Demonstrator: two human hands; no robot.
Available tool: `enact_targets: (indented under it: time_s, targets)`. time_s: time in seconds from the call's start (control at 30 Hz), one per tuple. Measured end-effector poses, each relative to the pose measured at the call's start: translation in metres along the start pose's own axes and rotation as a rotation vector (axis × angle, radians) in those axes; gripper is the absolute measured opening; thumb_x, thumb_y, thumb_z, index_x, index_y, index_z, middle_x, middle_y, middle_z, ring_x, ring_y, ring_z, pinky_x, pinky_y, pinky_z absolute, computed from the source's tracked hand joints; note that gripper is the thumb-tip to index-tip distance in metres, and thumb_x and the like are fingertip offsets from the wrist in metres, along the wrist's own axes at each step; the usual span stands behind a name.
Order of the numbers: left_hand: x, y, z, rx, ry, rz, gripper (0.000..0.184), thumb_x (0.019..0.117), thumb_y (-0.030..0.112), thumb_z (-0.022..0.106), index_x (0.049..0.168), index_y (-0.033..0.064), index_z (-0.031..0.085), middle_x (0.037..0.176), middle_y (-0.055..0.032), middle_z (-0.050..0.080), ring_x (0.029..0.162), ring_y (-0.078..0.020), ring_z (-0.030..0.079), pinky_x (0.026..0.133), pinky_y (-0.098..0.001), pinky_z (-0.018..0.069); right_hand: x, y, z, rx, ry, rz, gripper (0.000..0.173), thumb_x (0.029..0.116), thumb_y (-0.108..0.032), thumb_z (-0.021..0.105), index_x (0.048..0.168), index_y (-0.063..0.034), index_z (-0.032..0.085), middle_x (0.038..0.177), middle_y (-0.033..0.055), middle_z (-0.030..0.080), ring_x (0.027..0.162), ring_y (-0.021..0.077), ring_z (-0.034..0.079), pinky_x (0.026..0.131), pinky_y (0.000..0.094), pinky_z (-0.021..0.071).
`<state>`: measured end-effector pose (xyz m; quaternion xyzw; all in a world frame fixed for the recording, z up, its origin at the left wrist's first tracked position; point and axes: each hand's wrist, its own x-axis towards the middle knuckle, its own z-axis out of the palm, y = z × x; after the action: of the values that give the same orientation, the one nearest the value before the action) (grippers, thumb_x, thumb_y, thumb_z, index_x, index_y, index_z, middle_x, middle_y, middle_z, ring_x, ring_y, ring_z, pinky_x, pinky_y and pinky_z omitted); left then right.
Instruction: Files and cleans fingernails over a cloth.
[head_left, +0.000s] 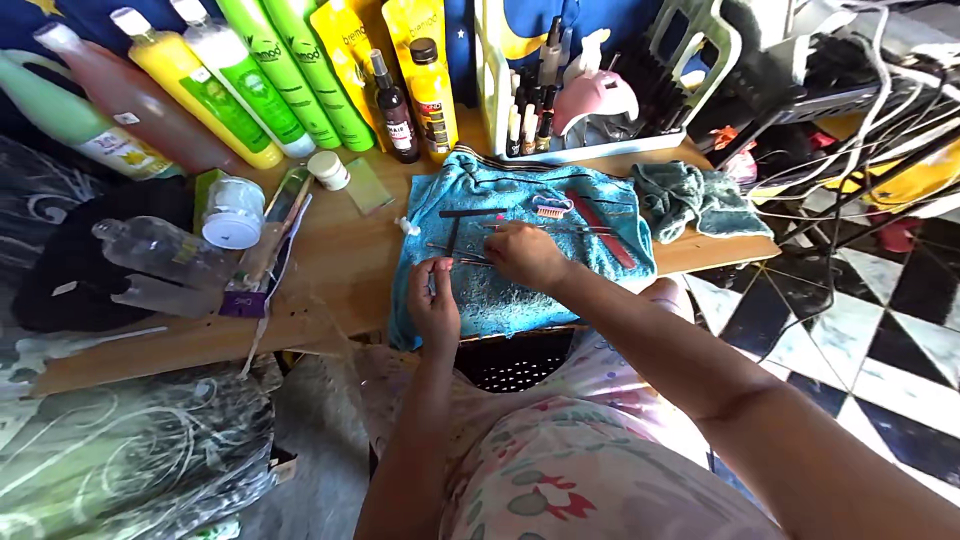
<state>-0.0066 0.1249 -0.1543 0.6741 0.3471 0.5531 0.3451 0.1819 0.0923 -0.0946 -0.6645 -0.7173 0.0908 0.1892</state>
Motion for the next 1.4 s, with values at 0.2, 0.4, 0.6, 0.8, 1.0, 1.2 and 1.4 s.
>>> enact_targets:
  time_s: [0.2, 0.4, 0.6, 0.8, 1.0, 1.2, 1.4]
  targets:
    - [0.0, -0.001, -0.004, -0.063, -0.017, 0.031, 0.024, 0.1077, 0.018, 0.049, 0.109, 0.0033, 0.068, 0.106, -0.0054, 0.069, 0.102, -0.0147, 0.066, 0.093, -0.0356, 0.0546, 0.026, -0.041, -0.01, -0.113, -0.283, 0.211, 0.016, 0.0957, -0.012, 0.063, 0.103, -0.0005, 0.072, 0.115, 0.0214, 0.068, 0.115, 0.0411, 0.063, 0.09, 0.0626, 0.0527]
    - [0.001, 0.001, -0.004, -0.024, -0.047, 0.036, 0.022, 0.107, 0.017, 0.051, 0.113, 0.0034, 0.068, 0.112, -0.0072, 0.068, 0.108, -0.0165, 0.065, 0.096, -0.037, 0.0537, 0.02, -0.049, -0.028, -0.079, -0.272, 0.31, 0.017, 0.0942, -0.015, 0.063, 0.096, 0.0011, 0.068, 0.104, 0.0233, 0.069, 0.103, 0.0434, 0.068, 0.08, 0.0655, 0.0528]
    - [0.014, 0.01, 0.008, 0.502, -0.278, 0.136, 0.044, 0.0985, 0.03, 0.062, 0.141, 0.0187, 0.062, 0.158, -0.0151, 0.042, 0.15, -0.0411, 0.028, 0.121, -0.0618, 0.0187, -0.02, -0.027, -0.04, 0.094, 0.151, 0.117, 0.013, 0.0914, -0.011, 0.065, 0.097, -0.0015, 0.071, 0.091, 0.0155, 0.071, 0.085, 0.0331, 0.071, 0.075, 0.0565, 0.0573]
    - [0.021, 0.009, 0.018, 0.714, -0.357, 0.075, 0.031, 0.0962, 0.031, 0.066, 0.124, 0.019, 0.073, 0.147, -0.0239, 0.052, 0.143, -0.0528, 0.033, 0.114, -0.0684, 0.0267, -0.059, -0.002, -0.064, 0.451, 0.468, 0.035, 0.017, 0.0966, -0.015, 0.066, 0.107, -0.001, 0.069, 0.099, 0.0084, 0.074, 0.087, 0.0137, 0.073, 0.08, 0.034, 0.0628]
    - [0.011, 0.02, 0.022, 0.508, -0.262, 0.199, 0.025, 0.0965, 0.019, 0.064, 0.118, 0.0103, 0.073, 0.145, -0.021, 0.054, 0.144, -0.0448, 0.037, 0.119, -0.0594, 0.0292, -0.113, 0.025, -0.079, 0.606, 0.434, 0.083, 0.017, 0.0937, -0.003, 0.065, 0.109, -0.0029, 0.057, 0.102, 0.0077, 0.074, 0.089, 0.0147, 0.074, 0.08, 0.0323, 0.0634]
    - [0.009, 0.036, 0.061, 0.473, -0.572, 0.32, 0.051, 0.083, 0.038, 0.08, 0.127, 0.0144, 0.07, 0.146, -0.0166, 0.055, 0.146, -0.0437, 0.033, 0.121, -0.0639, 0.0211, -0.132, 0.036, -0.051, 0.711, 0.284, 0.209, 0.017, 0.1041, -0.005, 0.051, 0.116, 0.0002, 0.063, 0.097, 0.0074, 0.072, 0.077, 0.0143, 0.073, 0.073, 0.0339, 0.0648]
    - [0.01, 0.031, 0.079, 0.665, -0.746, 0.318, 0.084, 0.0767, 0.074, 0.071, 0.146, 0.0286, 0.058, 0.168, -0.0128, 0.025, 0.157, -0.0417, 0.005, 0.121, -0.0696, 0.0025, -0.136, 0.036, -0.015, 0.42, 0.292, 0.28, 0.021, 0.1004, -0.007, 0.06, 0.116, -0.0064, 0.075, 0.101, 0.0083, 0.07, 0.084, 0.0125, 0.068, 0.077, 0.0301, 0.0592]
